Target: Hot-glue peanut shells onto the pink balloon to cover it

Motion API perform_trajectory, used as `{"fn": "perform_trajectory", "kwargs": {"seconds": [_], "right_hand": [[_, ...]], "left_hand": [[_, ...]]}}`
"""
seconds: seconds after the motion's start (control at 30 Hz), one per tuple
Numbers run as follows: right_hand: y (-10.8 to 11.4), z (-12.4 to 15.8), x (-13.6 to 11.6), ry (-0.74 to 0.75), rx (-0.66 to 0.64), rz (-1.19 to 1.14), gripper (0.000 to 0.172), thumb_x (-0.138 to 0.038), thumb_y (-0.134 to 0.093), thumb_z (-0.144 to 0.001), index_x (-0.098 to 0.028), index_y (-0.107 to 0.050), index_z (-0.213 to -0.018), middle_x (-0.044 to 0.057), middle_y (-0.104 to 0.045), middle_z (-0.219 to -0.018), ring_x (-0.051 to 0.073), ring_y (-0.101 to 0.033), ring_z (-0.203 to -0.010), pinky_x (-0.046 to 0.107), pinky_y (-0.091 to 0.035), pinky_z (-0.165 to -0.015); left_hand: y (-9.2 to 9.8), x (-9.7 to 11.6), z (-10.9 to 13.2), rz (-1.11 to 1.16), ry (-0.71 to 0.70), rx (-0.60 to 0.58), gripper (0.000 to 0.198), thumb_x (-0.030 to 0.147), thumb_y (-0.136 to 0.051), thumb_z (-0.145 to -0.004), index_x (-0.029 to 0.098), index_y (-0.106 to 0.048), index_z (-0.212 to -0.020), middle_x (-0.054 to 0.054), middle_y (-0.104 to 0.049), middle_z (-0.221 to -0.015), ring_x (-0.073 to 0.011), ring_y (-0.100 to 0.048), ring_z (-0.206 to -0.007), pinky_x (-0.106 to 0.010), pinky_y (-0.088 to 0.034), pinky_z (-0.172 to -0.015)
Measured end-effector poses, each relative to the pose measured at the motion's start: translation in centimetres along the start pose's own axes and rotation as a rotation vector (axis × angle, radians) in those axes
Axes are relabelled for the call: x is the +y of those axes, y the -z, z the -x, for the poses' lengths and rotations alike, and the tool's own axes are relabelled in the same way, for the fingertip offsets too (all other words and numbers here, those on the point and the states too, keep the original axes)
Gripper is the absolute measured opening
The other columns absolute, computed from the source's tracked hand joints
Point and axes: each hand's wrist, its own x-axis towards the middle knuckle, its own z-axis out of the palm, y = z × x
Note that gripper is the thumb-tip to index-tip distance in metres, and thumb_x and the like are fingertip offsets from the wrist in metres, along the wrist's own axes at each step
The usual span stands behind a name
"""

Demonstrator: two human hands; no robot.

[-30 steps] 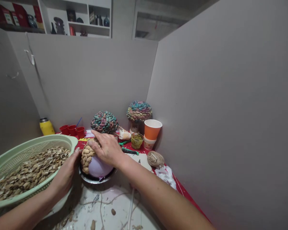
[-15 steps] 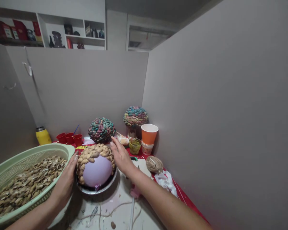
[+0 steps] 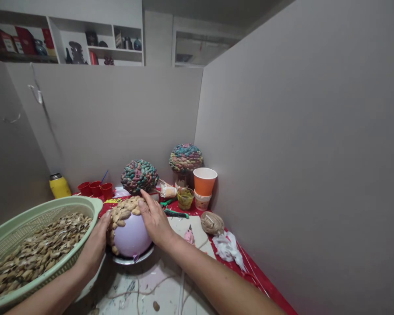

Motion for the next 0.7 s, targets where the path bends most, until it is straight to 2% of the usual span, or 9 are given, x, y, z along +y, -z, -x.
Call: {"fn": "perform_trajectory", "kwargs": {"seconds": [0.17, 0.27, 0.37, 0.43, 0.5, 0.53, 0.63, 0.67, 0.7], "right_hand": [[1.4, 0.3, -0.4, 0.027, 0.007, 0.046, 0.059, -0.056, -0.027, -0.099, -0.020, -0.044, -0.142, 0.010, -0.049, -0.143, 0.024, -0.042, -0.134, 0.045, -0.032, -0.111], [4.1, 1.2, -0.9, 0.042, 0.029, 0.126, 0.053, -0.052, -0.032, -0.099, -0.021, -0.048, -0.138, 0.008, -0.049, -0.143, 0.024, -0.042, -0.134, 0.043, -0.032, -0.111], [7.4, 3.3, -0.9, -0.004, -0.042, 0.272, 0.045, -0.049, -0.041, -0.096, -0.022, -0.059, -0.127, 0.008, -0.061, -0.130, 0.027, -0.054, -0.120, 0.043, -0.042, -0.101], [9.2, 5.1, -0.3, -0.052, -0.134, 0.400, 0.040, -0.044, -0.049, -0.091, -0.020, -0.064, -0.119, 0.011, -0.066, -0.119, 0.030, -0.060, -0.109, 0.045, -0.047, -0.093], [10.5, 6.9, 0.4, -0.098, -0.233, 0.531, 0.034, -0.036, -0.056, -0.086, -0.018, -0.068, -0.113, 0.014, -0.069, -0.109, 0.032, -0.062, -0.102, 0.045, -0.048, -0.087], [10.8, 7.8, 0.8, -0.118, -0.269, 0.597, 0.030, -0.030, -0.057, -0.085, -0.018, -0.068, -0.110, 0.014, -0.070, -0.104, 0.033, -0.062, -0.099, 0.045, -0.047, -0.085], [11.2, 9.6, 1.4, -0.175, -0.348, 0.757, 0.026, -0.019, -0.058, -0.080, -0.015, -0.068, -0.103, 0.016, -0.068, -0.100, 0.034, -0.061, -0.095, 0.043, -0.045, -0.082], [11.2, 9.9, 1.5, -0.190, -0.367, 0.795, 0.026, -0.018, -0.058, -0.079, -0.014, -0.067, -0.103, 0.017, -0.067, -0.100, 0.033, -0.060, -0.095, 0.041, -0.045, -0.080], [11.1, 10.2, 1.5, -0.202, -0.384, 0.826, 0.026, -0.018, -0.058, -0.080, -0.013, -0.066, -0.104, 0.017, -0.066, -0.100, 0.033, -0.060, -0.095, 0.040, -0.045, -0.079]], "left_hand": [[0.8, 1.5, 0.3, -0.034, 0.157, 0.011, 0.061, 0.058, -0.032, -0.094, 0.016, -0.050, -0.135, -0.017, -0.041, -0.152, -0.0297, -0.030, -0.143, -0.054, -0.017, -0.118], [1.5, 2.7, 1.6, -0.038, 0.157, 0.006, 0.060, 0.057, -0.032, -0.095, 0.021, -0.044, -0.142, -0.011, -0.034, -0.156, -0.0265, -0.022, -0.146, -0.051, -0.012, -0.119], [2.2, 2.9, 4.0, -0.088, 0.087, -0.005, 0.059, 0.052, -0.035, -0.096, 0.026, -0.033, -0.149, -0.006, -0.030, -0.159, -0.0268, -0.019, -0.147, -0.052, -0.012, -0.120], [2.2, 2.2, 5.9, -0.165, -0.120, -0.020, 0.057, 0.042, -0.039, -0.097, 0.034, -0.025, -0.151, -0.001, -0.026, -0.160, -0.0278, -0.020, -0.147, -0.052, -0.017, -0.119], [1.6, 1.2, 7.5, -0.220, -0.516, -0.092, 0.064, 0.036, -0.046, -0.095, 0.034, -0.020, -0.153, -0.004, -0.026, -0.160, -0.0311, -0.024, -0.145, -0.051, -0.027, -0.117], [1.1, 0.6, 8.1, -0.235, -0.704, -0.122, 0.065, 0.034, -0.048, -0.094, 0.032, -0.021, -0.153, -0.009, -0.035, -0.156, -0.0331, -0.031, -0.142, -0.052, -0.033, -0.114], [-0.6, -0.4, 8.7, -0.221, -0.938, -0.168, 0.055, 0.024, -0.050, -0.095, 0.037, -0.035, -0.146, -0.005, -0.064, -0.132, -0.0238, -0.050, -0.132, -0.041, -0.041, -0.109], [-1.0, -0.4, 8.6, -0.219, -1.137, -0.157, 0.052, 0.019, -0.051, -0.094, 0.029, -0.040, -0.145, -0.007, -0.068, -0.125, -0.0232, -0.051, -0.131, -0.039, -0.042, -0.109], [-1.3, -0.3, 8.5, -0.257, -1.246, -0.205, 0.050, 0.014, -0.054, -0.092, 0.022, -0.045, -0.141, -0.008, -0.070, -0.122, -0.0228, -0.049, -0.132, -0.038, -0.040, -0.110]]}}
